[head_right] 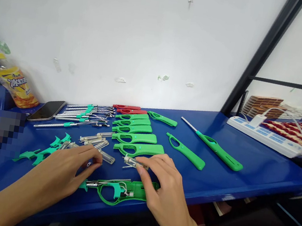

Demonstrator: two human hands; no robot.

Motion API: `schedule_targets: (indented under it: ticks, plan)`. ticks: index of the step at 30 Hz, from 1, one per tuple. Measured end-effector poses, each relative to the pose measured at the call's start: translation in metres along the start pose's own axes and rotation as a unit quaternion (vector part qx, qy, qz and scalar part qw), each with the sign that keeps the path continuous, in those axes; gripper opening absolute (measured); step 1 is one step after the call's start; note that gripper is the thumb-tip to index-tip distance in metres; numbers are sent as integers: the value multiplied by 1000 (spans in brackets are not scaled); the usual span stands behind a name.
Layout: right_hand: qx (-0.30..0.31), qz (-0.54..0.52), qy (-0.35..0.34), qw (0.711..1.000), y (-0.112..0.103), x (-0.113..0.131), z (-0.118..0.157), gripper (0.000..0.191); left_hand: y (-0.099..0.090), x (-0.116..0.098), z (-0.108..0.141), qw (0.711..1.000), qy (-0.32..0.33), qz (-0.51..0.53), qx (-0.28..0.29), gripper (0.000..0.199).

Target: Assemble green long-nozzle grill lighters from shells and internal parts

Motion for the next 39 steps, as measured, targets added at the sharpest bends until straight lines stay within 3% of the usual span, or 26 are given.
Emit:
schedule_targets:
  ticks: [11,17,20,25,30,35,39]
  plan:
    - [5,-5,13,1000,1,-1,0,17,-13,-13,0,994,24,12,-110,18]
    - [-1,-17,14,1000,0,-4,1,23,-21,-16,2,975,80,-33,-207,33]
    - [3,-28,14,999,-1,-6,1,30,-23,-16,3,970,78,5,-229,31]
    - [5,-48,10,999,-2,-3,0,21,-27,-22,3,963,47,71,-255,19]
    - [13,-65,-9,998,-2,2,1,22,-34,-34,3,937,19,182,-297,19]
    - [14,-61,-17,998,-3,1,4,25,-29,-42,4,918,21,264,-295,20]
    - [4,-56,-20,998,-5,0,5,25,-26,-42,4,917,13,266,-296,19]
Point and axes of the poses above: each hand's wrist, its own z-axis away from the middle knuckle, its own y-axis out of the palm, x = y × z, the point moved 5 cm from there along -z, towards the middle knuckle, and after that the axes turned 15 degrees about -z, right-handed, at the moved point
